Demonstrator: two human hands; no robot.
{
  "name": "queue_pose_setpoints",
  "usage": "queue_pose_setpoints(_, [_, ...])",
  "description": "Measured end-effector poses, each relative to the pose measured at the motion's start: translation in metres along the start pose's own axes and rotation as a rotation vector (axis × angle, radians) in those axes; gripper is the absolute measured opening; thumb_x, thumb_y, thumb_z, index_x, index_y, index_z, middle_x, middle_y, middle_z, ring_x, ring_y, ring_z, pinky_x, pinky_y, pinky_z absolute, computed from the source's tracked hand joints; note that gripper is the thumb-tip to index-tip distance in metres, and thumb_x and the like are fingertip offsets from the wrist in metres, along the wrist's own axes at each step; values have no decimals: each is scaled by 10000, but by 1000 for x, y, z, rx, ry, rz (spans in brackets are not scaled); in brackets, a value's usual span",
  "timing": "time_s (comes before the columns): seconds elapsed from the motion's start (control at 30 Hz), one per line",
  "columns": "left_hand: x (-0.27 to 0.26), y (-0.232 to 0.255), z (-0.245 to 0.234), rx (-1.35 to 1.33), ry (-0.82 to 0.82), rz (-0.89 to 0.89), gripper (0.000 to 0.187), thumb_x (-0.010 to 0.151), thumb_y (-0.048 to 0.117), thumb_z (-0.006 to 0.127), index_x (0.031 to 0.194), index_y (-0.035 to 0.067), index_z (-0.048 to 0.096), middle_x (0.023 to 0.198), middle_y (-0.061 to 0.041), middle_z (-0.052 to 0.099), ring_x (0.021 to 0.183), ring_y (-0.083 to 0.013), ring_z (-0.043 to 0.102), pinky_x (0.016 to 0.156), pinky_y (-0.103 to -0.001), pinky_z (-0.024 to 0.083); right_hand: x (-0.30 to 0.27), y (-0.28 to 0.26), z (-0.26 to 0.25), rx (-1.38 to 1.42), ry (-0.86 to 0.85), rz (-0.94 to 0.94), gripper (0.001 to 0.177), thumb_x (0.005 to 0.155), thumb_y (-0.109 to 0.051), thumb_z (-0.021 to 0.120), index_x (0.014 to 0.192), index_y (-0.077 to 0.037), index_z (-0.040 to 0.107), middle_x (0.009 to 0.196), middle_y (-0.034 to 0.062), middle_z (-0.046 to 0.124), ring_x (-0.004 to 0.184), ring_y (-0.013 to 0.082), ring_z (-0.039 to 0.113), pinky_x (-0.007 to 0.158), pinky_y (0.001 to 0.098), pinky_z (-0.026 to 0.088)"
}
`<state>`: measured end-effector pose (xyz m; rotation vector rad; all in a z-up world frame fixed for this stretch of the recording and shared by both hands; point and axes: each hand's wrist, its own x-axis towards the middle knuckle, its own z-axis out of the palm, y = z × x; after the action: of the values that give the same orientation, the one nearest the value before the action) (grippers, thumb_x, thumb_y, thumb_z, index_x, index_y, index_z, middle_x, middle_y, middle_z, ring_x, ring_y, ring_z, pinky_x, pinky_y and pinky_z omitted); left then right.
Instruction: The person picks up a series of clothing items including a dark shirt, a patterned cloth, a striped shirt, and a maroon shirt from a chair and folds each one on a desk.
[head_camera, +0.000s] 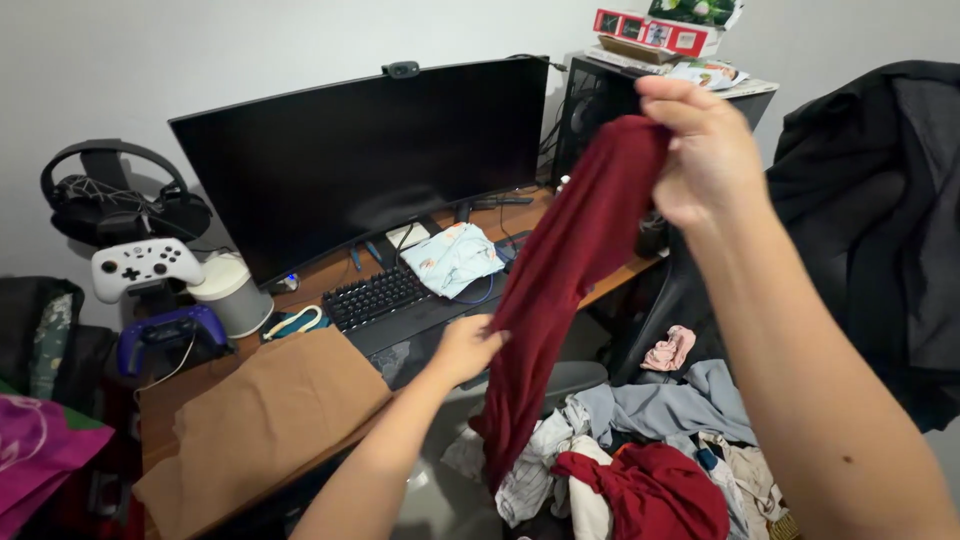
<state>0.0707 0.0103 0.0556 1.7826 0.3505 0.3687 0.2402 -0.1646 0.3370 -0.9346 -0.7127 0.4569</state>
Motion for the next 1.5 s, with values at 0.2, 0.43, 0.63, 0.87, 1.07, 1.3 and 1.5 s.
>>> queue_pose_setpoints(0.2, [-8,22,-58,-324,-130,-92,184,926,158,765,1033,18,711,981,-63,741,898,-141,658,824,-318,541,-3,-23,-87,-524,113,-231,160,1022,11,624,1110,-18,755,1032,49,696,864,90,640,799,263,528])
queue_pose_setpoints(0.43, [-8,113,-49,280,88,155,118,867,149,716,951,69,741,885,-78,773,855,-146,706,801,-305,540,-32,15,-86,-1515,-182,-42,318,778,-280,839,1072,-159,826,976,82,719,872,195,675,801,337,545])
queue_pose_setpoints(0.63, [-16,158,5,317,125,331,131,837,143,698,954,88,722,839,-117,746,799,-244,746,727,-349,562,-84,95,-17,-1267,-516,-87,444,736,-286,800,1144,-127,732,924,102,728,828,235,729,753,359,574])
queue_pose_setpoints(0.87, [-54,111,-39,812,476,299,257,675,-30,663,904,79,702,1042,-181,671,1055,-401,624,870,-471,509,-72,103,-31,-1679,-319,-512,199,762,-169,648,920,-117,757,898,105,720,847,369,687,732,499,545])
queue_pose_setpoints(1.07, [-98,57,-111,990,387,-163,176,723,43,678,876,72,760,929,-174,727,959,-352,686,829,-415,557,-48,95,-60,-1820,-317,-521,171,671,-177,701,801,-152,810,800,57,771,853,314,708,782,505,525])
queue_pose_setpoints(1.3, [-134,116,-134,94,558,-271,249,871,15,579,1005,69,782,890,-45,752,791,-133,685,696,-301,549,-19,105,-56,-1342,-322,54,230,856,-142,627,987,-84,806,784,154,783,704,213,745,712,337,582])
queue_pose_setpoints(1.5, [-187,182,-122,17,695,-99,267,980,123,493,1047,62,744,967,-66,749,856,-162,677,737,-296,525,-27,67,-7,-649,-544,183,233,975,-156,634,988,24,782,876,55,767,762,126,673,730,313,542])
